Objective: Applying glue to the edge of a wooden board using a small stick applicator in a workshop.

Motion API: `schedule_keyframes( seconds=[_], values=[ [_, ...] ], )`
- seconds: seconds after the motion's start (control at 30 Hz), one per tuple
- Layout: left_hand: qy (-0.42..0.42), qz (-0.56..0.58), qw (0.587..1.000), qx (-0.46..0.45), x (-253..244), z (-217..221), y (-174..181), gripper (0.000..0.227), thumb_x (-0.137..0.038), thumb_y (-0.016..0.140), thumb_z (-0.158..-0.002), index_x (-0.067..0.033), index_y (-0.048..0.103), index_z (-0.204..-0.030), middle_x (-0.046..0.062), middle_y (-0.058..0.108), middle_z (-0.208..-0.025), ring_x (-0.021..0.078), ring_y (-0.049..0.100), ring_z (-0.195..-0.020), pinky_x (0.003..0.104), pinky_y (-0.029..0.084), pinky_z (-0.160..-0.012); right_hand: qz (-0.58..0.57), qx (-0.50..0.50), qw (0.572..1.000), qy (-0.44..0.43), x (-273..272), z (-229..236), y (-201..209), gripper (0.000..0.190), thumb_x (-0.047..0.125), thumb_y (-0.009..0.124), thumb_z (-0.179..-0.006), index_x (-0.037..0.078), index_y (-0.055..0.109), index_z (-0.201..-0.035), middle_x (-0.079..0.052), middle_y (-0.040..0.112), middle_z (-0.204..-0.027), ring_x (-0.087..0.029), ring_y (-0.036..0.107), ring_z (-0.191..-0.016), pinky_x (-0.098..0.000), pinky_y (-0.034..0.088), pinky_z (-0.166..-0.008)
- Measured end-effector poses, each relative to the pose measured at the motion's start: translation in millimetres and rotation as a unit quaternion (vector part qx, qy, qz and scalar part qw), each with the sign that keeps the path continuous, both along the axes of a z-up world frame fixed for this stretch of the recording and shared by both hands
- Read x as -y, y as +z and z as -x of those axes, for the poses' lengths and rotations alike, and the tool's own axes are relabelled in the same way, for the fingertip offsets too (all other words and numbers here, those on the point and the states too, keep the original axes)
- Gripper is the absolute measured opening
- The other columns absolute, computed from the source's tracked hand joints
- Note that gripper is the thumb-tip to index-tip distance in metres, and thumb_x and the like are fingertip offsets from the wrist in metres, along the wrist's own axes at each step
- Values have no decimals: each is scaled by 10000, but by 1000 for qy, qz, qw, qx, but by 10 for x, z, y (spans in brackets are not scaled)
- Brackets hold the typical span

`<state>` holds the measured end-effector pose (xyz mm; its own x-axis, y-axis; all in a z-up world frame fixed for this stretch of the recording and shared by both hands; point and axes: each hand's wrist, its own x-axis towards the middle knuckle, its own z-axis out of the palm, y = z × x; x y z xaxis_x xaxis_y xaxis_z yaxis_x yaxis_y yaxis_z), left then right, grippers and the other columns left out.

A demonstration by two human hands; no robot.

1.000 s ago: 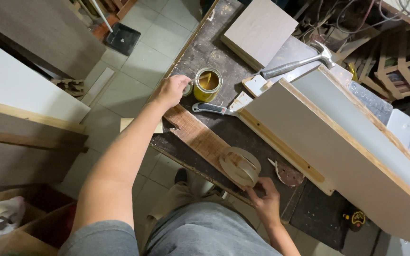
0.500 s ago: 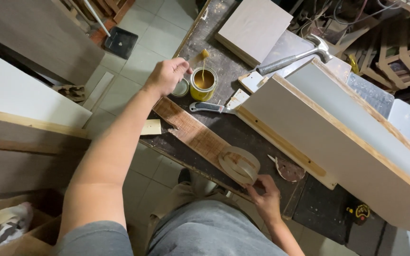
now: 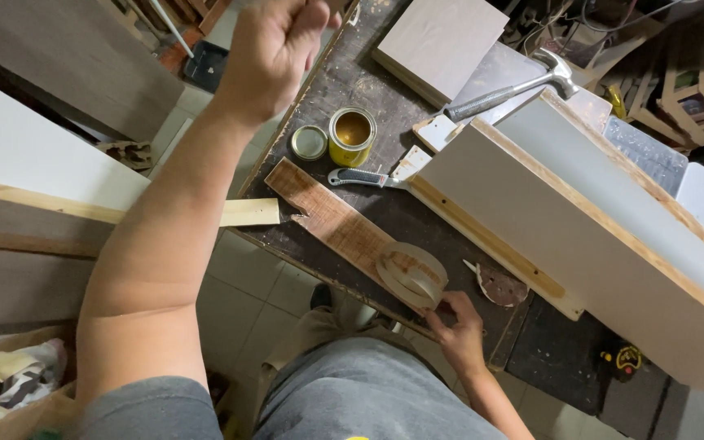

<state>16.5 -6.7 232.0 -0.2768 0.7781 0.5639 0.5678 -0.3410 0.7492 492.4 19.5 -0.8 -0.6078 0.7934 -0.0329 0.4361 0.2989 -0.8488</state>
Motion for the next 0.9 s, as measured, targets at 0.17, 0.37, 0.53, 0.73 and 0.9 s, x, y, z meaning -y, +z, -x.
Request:
schedule_keyframes(
  seconds=[0.17, 0.37, 0.53, 0.73, 0.9],
  values=[
    [44, -8, 996, -81, 15, -126, 243, 462, -223, 358, -1264, -55, 493, -856, 66, 459, -706, 198, 450, -622, 381, 397, -660, -3, 10, 1000, 6, -19, 4, -20, 256, 160, 818, -875, 77, 762, -1111, -78, 721, -1069, -200, 704, -967, -320, 570, -782],
    [-44, 156, 981, 110, 124, -1008, -178, 195, -33, 544, -1157, -108, 632, -1000, -10, 547, -806, 68, 430, -593, 170, 380, -480, -17, -9, 999, 30, -28, 53, 50, 251, 90, 823, -866, 80, 763, -1109, -85, 705, -1051, -229, 693, -972, -350, 557, -827],
    [-107, 327, 921, 182, 136, -1652, -1589, 586, -291, 1039, -582, -71, 690, -997, 87, 600, -630, 222, 605, -653, 384, 500, -652, -2, 10, 1000, -2, -17, 154, 89, 258, 68, 901, -826, 60, 752, -1038, -111, 687, -926, -299, 719, -905, -425, 566, -869],
    [-41, 420, 901, 95, 257, -1800, -1992, 442, -371, 935, -723, -132, 753, -1046, 55, 720, -721, 206, 727, -708, 315, 544, -691, -2, 0, 1000, 28, -32, 248, 238, 307, 33, 869, -830, 24, 754, -1115, -177, 701, -969, -374, 729, -965, -495, 579, -890],
    [31, 396, 903, 164, 452, -1597, -2390, 421, -250, 902, -679, -112, 799, -1063, 167, 776, -870, 345, 768, -915, 449, 590, -836, 42, -15, 999, 14, -28, 227, 210, 288, 77, 871, -858, 15, 752, -1113, -159, 692, -935, -316, 731, -923, -446, 586, -880]
  ],
)
